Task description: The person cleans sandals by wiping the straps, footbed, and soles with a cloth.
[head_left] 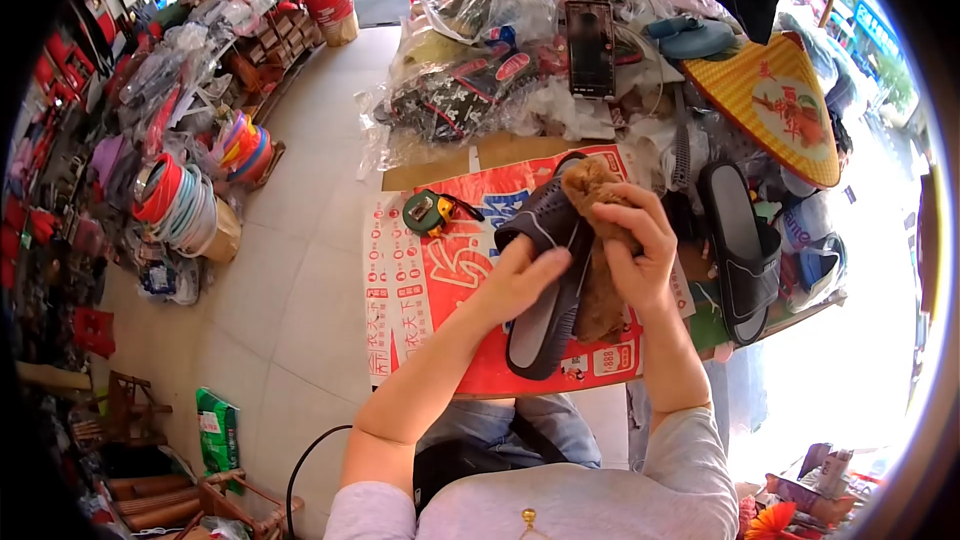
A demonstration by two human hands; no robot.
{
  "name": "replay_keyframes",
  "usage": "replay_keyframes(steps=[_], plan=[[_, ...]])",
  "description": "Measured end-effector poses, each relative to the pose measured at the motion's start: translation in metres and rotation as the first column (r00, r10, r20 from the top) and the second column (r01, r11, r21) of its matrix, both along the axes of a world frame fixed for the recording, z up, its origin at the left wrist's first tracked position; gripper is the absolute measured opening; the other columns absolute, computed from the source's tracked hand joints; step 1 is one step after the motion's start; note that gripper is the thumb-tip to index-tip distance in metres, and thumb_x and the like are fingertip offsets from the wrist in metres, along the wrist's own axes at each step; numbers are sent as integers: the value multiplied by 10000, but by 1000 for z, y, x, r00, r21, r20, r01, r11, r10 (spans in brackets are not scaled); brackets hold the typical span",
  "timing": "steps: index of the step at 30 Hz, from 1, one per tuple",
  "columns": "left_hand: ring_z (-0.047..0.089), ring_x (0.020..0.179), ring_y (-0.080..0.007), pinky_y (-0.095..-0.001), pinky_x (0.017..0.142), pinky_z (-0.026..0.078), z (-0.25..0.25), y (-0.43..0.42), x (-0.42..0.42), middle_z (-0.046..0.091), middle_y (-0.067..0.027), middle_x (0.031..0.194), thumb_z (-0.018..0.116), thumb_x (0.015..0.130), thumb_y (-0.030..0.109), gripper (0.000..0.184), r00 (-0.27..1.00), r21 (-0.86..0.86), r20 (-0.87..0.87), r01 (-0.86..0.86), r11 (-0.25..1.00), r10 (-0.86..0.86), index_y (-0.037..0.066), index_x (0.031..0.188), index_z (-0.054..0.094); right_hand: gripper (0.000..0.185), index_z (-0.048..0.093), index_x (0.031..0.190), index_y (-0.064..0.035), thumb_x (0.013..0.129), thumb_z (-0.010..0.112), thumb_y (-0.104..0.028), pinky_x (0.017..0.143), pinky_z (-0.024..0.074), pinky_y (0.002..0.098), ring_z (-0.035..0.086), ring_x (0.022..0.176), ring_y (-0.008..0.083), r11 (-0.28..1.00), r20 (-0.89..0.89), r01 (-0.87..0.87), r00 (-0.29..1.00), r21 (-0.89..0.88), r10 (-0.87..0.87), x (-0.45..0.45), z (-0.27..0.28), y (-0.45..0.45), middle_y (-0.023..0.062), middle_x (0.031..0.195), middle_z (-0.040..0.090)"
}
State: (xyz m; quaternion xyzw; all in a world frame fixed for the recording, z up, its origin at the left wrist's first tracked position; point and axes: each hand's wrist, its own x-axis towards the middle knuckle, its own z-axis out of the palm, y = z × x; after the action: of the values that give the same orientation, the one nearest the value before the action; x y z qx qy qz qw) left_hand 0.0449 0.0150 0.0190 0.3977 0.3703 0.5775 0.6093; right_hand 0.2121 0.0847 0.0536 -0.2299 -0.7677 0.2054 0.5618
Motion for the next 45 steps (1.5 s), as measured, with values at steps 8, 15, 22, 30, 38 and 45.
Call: replay_keyframes(steps=[8,15,22,30,38,45], plan=[[431,1266,-379,-425,1091,313,-20,5,9,447,-238,1328,712,793,192,663,843,401,-511,61,914,168,-21,1344,411,283,716,879,-8,683,543,99,768,527,297,659,877,231,849,63,-519,848,-102,526,17,20,6,142,1017,664],[315,1311,-477,-554,1113,212,-21,4,20,392,-307,1343,701,756,293,727,490,528,-775,155,835,399,-37,1329,400,322,705,872,-1,627,524,103,724,533,302,668,813,242,916,249,-387,881,-109,402,11,27,1,125,964,674],[313,1311,-469,-551,1115,209,-15,3,21,407,-303,1330,701,752,300,708,550,501,-750,113,858,366,-30,1313,421,305,709,858,-12,631,535,93,727,537,315,673,821,258,993,103,-109,988,-56,114,6,28,0,122,950,675],[348,1278,-471,-538,1108,224,-17,5,20,444,-304,1287,700,746,316,680,529,503,-782,224,834,329,-44,1267,454,312,710,843,-7,598,540,86,728,529,338,664,786,279,814,254,-566,775,-127,579,15,29,2,125,924,679],[354,1288,-454,-550,1091,239,-5,0,25,440,-306,1301,689,755,337,674,426,349,-873,200,915,239,-46,1261,461,272,702,836,-1,616,567,85,692,539,343,664,765,275,945,308,-313,912,93,271,9,25,4,125,901,674],[426,1174,-428,-554,1044,280,-19,0,34,483,-257,1205,678,745,346,541,347,566,-799,155,810,492,-45,1096,553,312,693,897,9,634,553,100,680,547,313,669,788,267,986,181,-154,970,-61,163,6,19,3,126,884,675]])
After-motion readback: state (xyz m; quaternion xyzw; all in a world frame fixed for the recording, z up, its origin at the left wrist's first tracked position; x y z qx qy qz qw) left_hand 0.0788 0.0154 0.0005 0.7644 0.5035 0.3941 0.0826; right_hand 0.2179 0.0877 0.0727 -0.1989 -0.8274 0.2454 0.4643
